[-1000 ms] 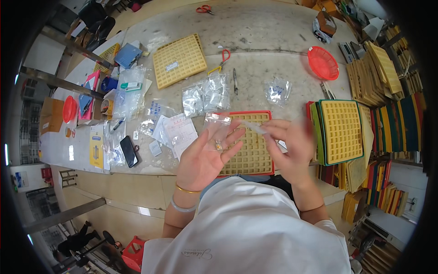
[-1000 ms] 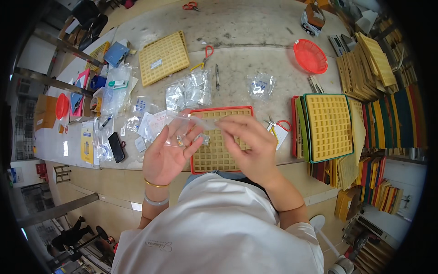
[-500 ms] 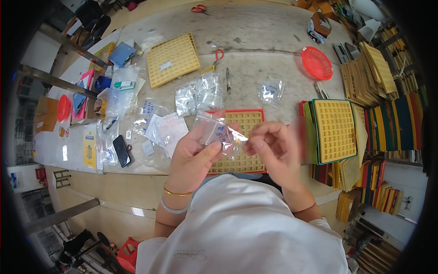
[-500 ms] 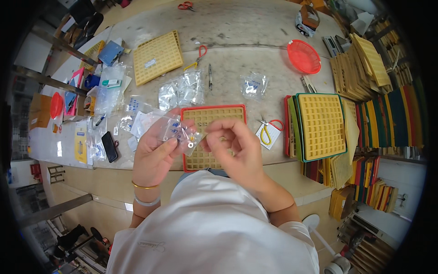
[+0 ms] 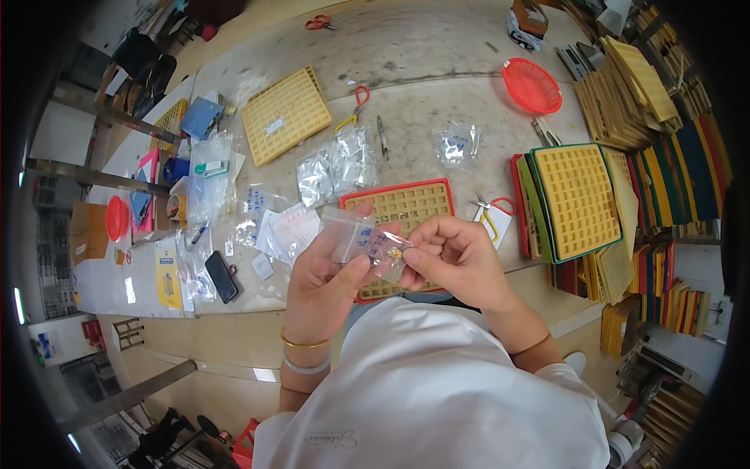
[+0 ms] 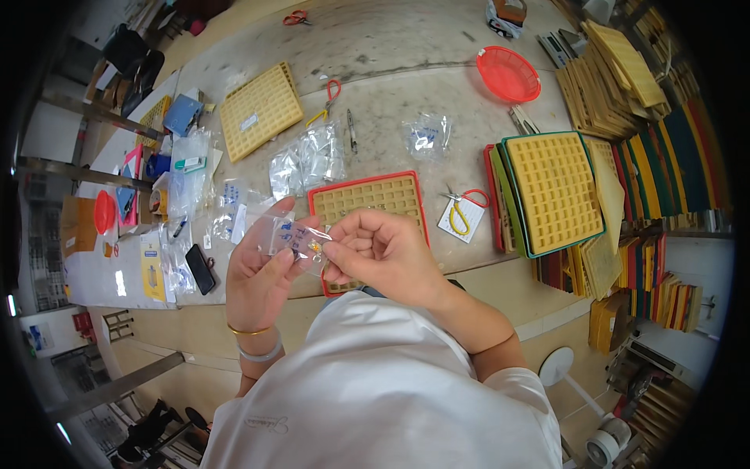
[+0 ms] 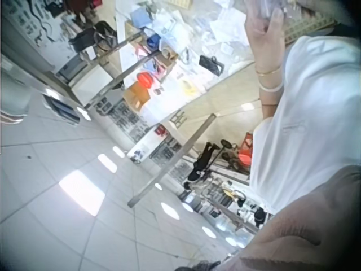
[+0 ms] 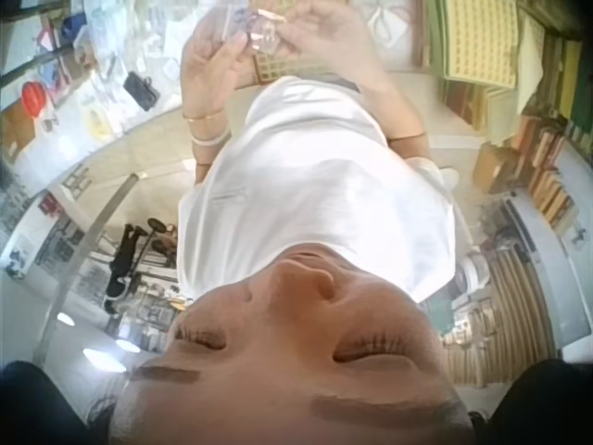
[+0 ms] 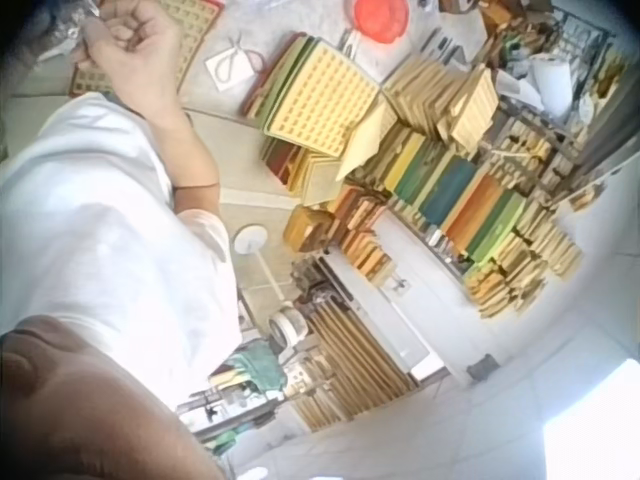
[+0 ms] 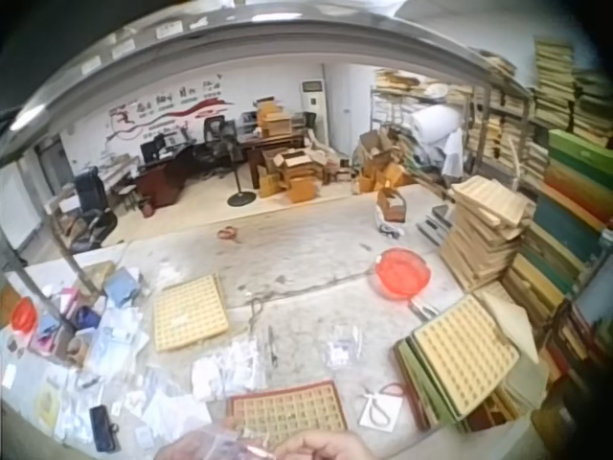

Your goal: The person unpacks small jewelry items from plastic bags and places them into the compartments of a red tray. They handle the items one by one, carefully positioning them in the grid.

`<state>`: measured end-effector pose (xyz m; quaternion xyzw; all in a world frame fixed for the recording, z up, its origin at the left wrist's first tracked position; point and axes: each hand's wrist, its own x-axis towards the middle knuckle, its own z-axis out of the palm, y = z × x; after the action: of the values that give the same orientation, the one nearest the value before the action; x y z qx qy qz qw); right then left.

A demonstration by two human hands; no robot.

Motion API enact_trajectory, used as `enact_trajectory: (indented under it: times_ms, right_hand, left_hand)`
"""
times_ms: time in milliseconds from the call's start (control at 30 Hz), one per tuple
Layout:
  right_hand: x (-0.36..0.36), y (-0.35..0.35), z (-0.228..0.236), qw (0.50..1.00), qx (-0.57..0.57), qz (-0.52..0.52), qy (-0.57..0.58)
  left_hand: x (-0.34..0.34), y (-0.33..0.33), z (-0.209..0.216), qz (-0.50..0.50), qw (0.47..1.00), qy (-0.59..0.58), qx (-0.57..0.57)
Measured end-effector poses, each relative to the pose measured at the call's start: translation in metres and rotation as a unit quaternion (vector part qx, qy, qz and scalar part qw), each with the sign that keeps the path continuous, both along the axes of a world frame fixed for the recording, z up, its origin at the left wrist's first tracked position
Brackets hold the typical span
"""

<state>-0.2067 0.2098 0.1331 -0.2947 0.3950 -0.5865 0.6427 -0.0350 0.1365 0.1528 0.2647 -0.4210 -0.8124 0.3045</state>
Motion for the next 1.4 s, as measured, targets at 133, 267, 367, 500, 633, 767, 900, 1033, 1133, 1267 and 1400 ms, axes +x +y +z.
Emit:
enact_trajectory:
  times_ms: [133,267,367,500,633,767,900,1033,1133,1267,1400]
  right_hand:
    - [-0.002,0.0,-0.002,1.0,-0.01,0.0,-0.009]
    - [-0.001,0.0,-0.002,1.0,-0.004,-0.005,-0.025]
    - [-0.001,0.001,-0.005,1.0,-0.013,-0.015,-0.005]
    - [-0.004,0.0,-0.006,0.999,-0.01,-0.03,-0.001]
    - [-0.01,-0.001,-0.007,0.998,0.014,-0.061,0.006]
    - [-0.03,0.002,-0.011,0.993,-0.002,-0.105,0.053]
    - [-0.043,0.003,-0.003,0.987,-0.016,-0.131,0.088]
    - [-0.046,0.006,-0.006,0.986,-0.027,-0.115,0.119]
    - [-0.045,0.007,-0.005,0.986,-0.021,-0.093,0.139]
    - [-0.04,0.007,-0.006,0.984,-0.014,-0.079,0.158]
    - [-0.033,0.005,-0.006,0.988,-0.04,-0.073,0.128]
  left_hand:
    - [-0.001,0.002,-0.002,0.0,1.0,0.01,0.0]
    - [-0.007,0.008,-0.004,0.053,0.998,0.027,0.036]
    - [-0.012,0.011,-0.003,0.064,0.997,0.024,0.041]
    - [-0.014,0.016,-0.002,0.067,0.997,-0.013,0.02]
    - [-0.008,0.015,-0.006,0.068,0.991,0.086,0.08]
    - [-0.008,0.009,-0.01,0.036,0.97,0.141,0.194]
    - [-0.011,0.008,-0.009,-0.019,0.967,0.169,0.189]
    - [-0.013,0.008,-0.007,-0.038,0.964,0.188,0.182]
    - [-0.016,0.007,-0.004,-0.045,0.968,0.173,0.177]
    - [-0.018,0.009,-0.003,-0.044,0.967,0.185,0.171]
    - [-0.02,0.009,-0.002,-0.039,0.966,0.187,0.173]
